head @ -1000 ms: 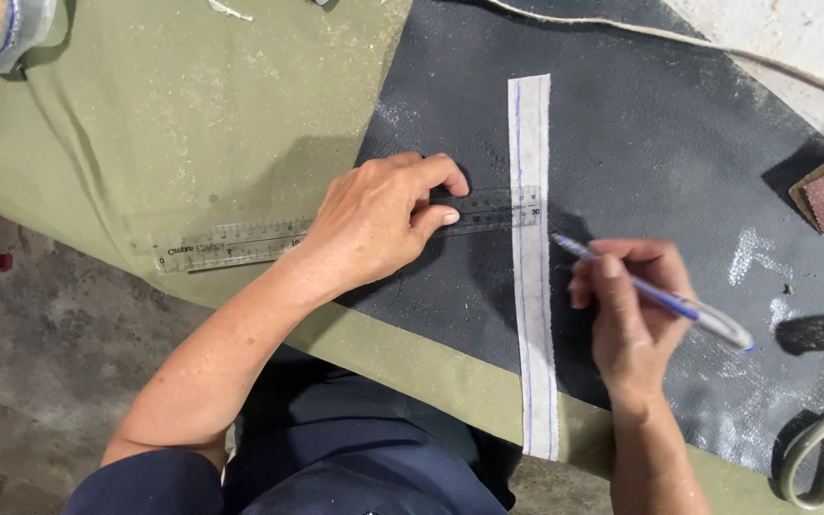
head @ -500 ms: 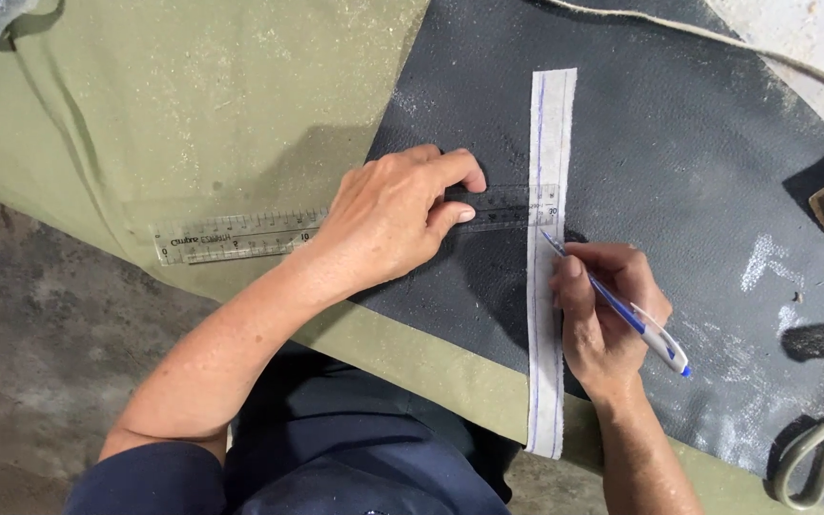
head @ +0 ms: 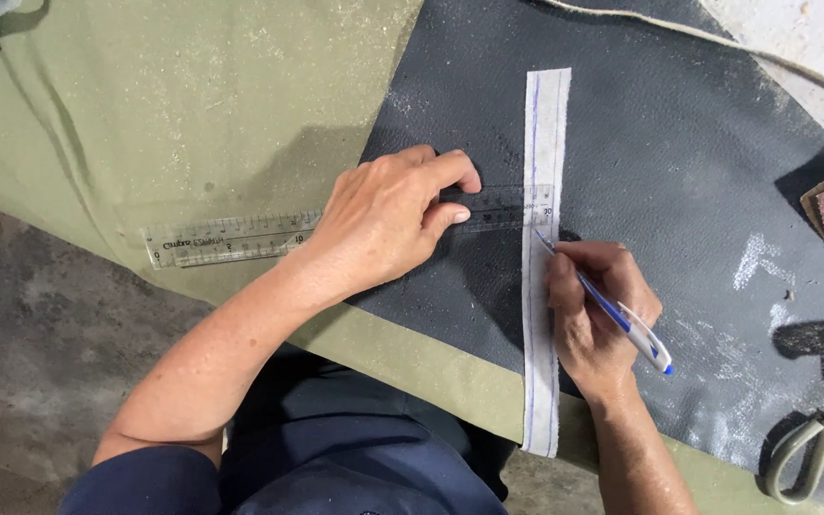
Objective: Marking a strip of material with a pen using a ruler for measurement
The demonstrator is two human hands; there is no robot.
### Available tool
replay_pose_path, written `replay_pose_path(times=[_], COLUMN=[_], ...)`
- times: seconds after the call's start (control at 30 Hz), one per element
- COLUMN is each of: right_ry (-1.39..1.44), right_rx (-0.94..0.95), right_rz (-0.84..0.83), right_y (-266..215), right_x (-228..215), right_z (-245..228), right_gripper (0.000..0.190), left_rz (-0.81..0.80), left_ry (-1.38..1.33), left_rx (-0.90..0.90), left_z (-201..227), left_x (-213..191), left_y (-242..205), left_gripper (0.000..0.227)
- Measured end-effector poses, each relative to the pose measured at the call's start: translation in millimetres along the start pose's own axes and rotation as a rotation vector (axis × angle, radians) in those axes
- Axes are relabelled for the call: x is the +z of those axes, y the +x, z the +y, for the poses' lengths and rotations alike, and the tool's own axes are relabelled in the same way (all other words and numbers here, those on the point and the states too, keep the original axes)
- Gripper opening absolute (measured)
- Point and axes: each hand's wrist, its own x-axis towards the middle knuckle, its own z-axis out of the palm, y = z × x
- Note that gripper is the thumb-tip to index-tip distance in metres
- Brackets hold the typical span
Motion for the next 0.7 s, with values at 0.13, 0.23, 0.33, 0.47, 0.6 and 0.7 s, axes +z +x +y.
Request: replay_pose_path(times=[0.13, 0.23, 0.33, 0.47, 0.6, 0.7], right_ry=[-0.032, -0.068, -0.058, -0.061, -0.036, -0.005], right_rx=[0.007, -0.033, -0.04, -0.04, -0.021, 0.003], right_rz=[-0.003, -0.008, -0.003, -0.009, -0.008, 0.009], right_y=[-1, 0, 2, 1, 3, 0], right_x=[-2, -1, -1, -1, -1, -3], right_z=[3, 2, 0, -4, -8, -1], right_gripper=[0.019, 0.02, 0.021, 0.019, 0.018, 0.015], left_rz=[-0.005, -0.002, -0.002, 0.003, 0.017, 0.024], left_ry=[0.01, 0.017, 0.016, 0.021, 0.019, -0.014], left_rx=[0.009, 0.007, 0.008, 0.001, 0.002, 0.013], left_z=[1, 0, 1, 2, 3, 4], left_x=[0, 0, 0, 2, 2, -2], left_y=[0, 0, 0, -1, -3, -3], left_gripper=[0.015, 0.015, 0.014, 0.015, 0.015, 0.014])
